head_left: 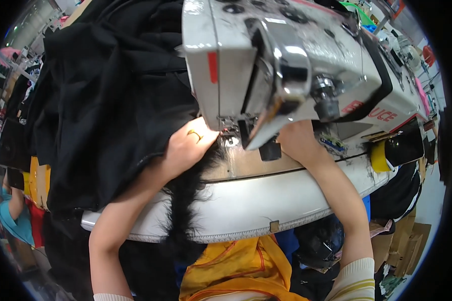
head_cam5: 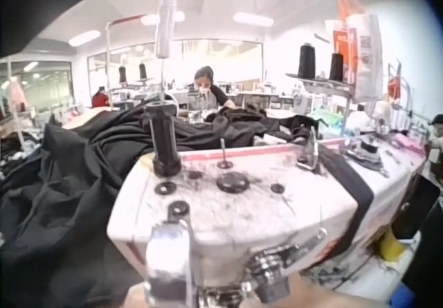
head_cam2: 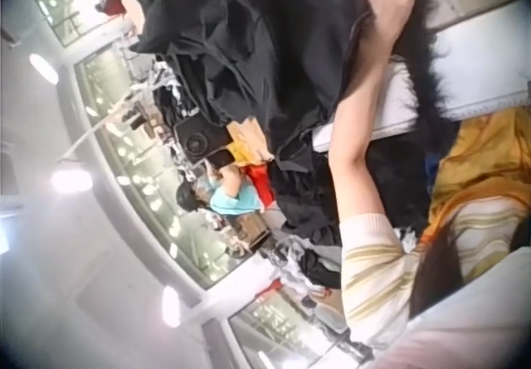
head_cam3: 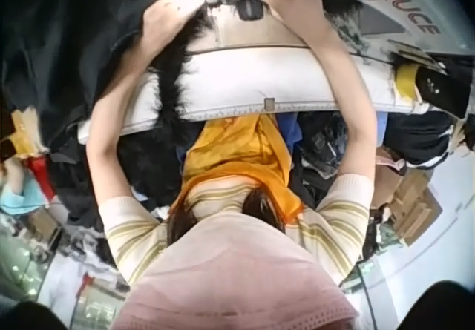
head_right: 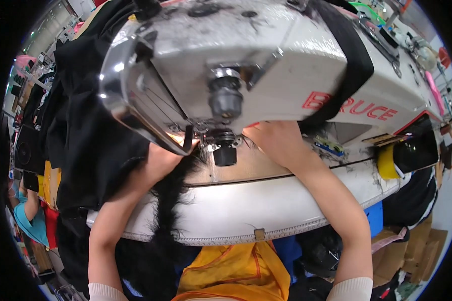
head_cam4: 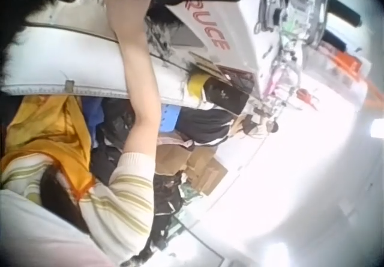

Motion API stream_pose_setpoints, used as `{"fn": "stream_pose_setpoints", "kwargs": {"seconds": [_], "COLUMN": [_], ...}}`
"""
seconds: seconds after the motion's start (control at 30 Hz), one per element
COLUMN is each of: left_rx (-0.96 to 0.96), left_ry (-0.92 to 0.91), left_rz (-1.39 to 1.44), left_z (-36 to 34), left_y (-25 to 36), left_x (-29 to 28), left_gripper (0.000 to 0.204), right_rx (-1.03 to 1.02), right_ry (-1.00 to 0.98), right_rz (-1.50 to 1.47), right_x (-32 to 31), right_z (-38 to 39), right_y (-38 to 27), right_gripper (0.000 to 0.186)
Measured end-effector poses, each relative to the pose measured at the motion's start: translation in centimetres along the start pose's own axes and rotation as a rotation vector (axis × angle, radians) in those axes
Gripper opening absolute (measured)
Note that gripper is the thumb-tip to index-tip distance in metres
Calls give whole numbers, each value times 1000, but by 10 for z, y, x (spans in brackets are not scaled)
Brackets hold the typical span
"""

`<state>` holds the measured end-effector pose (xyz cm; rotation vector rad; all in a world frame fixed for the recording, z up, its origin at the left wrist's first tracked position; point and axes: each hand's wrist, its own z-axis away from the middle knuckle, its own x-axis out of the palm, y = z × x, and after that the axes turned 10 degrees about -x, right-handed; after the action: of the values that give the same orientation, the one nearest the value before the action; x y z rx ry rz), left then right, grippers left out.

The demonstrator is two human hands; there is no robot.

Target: Sewing a black fur trim onto a piece of black clothing using an industrial sewing machine.

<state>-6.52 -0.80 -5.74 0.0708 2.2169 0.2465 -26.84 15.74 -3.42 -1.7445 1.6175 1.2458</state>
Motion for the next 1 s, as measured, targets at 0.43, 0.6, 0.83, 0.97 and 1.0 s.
{"fn": "stream_pose_setpoints", "kwargs": {"seconds": [0.43, 0.6, 0.83, 0.97, 1.0], "left_rx": [69, -261, -237, -437, -136], "left_ry": [14, -77, -161, -281, -169], "left_rz": [-463, -12, 58, 258, -72], "left_z": [-16, -5, -10, 23, 29], "left_y": [-3, 14, -9, 31, 33], "left_x": [0, -29, -30, -34, -36], "left_gripper": [9, 15, 22, 26, 26], "right_rx": [91, 60, 56, -82, -198], "right_ry": [-5, 15, -451, -191, -155], "right_rz": [-52, -81, -169, -358, -187], "right_x": [7, 5, -22, -18, -19], "right_z": [-16, -8, -35, -1, 3], "right_y": [1, 0, 4, 1, -2], "right_gripper": [10, 18, 22, 32, 35]}}
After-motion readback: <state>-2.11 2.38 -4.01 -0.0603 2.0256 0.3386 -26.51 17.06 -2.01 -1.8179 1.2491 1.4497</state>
